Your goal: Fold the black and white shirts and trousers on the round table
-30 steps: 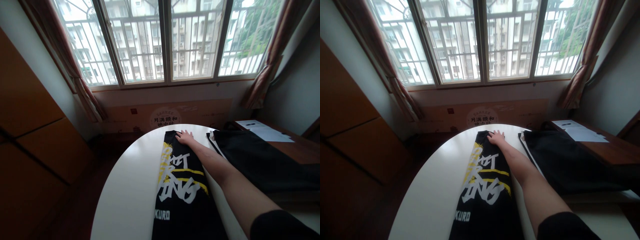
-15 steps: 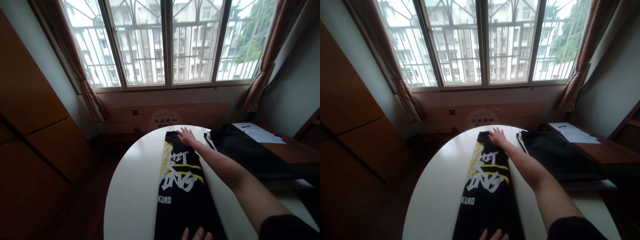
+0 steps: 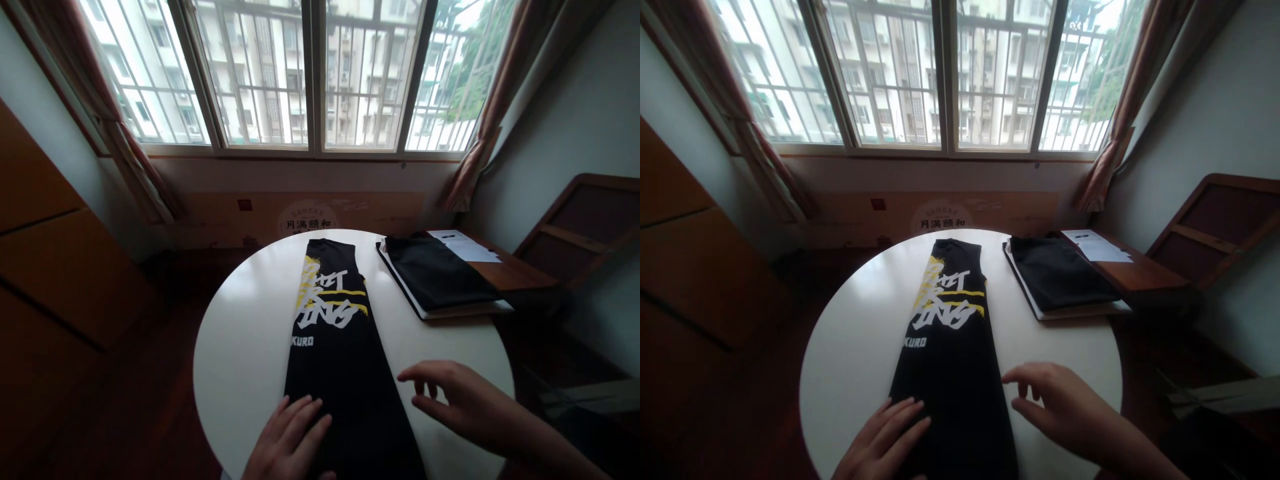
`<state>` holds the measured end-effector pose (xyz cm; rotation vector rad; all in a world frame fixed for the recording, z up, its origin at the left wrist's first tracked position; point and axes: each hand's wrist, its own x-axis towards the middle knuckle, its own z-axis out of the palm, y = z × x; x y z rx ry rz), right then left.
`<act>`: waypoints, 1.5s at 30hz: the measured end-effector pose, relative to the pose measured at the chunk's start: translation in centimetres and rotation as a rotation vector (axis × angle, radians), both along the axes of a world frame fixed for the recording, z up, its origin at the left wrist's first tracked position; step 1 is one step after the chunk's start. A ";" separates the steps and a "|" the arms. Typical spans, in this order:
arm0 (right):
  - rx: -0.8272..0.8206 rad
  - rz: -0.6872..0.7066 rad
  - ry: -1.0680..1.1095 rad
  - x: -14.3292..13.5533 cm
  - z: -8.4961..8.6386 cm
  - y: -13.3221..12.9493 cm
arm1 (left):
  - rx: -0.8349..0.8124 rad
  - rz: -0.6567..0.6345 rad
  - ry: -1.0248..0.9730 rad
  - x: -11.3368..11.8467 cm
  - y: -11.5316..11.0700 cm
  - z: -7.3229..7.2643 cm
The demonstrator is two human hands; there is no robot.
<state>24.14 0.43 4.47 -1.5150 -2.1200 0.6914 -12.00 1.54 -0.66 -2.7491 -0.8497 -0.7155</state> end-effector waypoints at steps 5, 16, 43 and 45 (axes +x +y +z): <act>-0.025 0.047 0.003 -1.0 -2.7 -4.5 | -0.214 0.010 -0.066 4.6 -2.0 2.1; 0.181 0.019 0.042 -3.2 -2.1 -6.1 | -0.487 0.046 -0.120 10.4 -5.6 3.8; 0.370 -0.077 0.409 -4.0 -7.6 -6.3 | 0.011 0.458 -0.059 2.1 -3.8 -1.3; 0.342 -0.057 0.395 -4.0 -7.6 -6.3 | 0.017 0.516 -0.086 1.8 -3.9 -1.2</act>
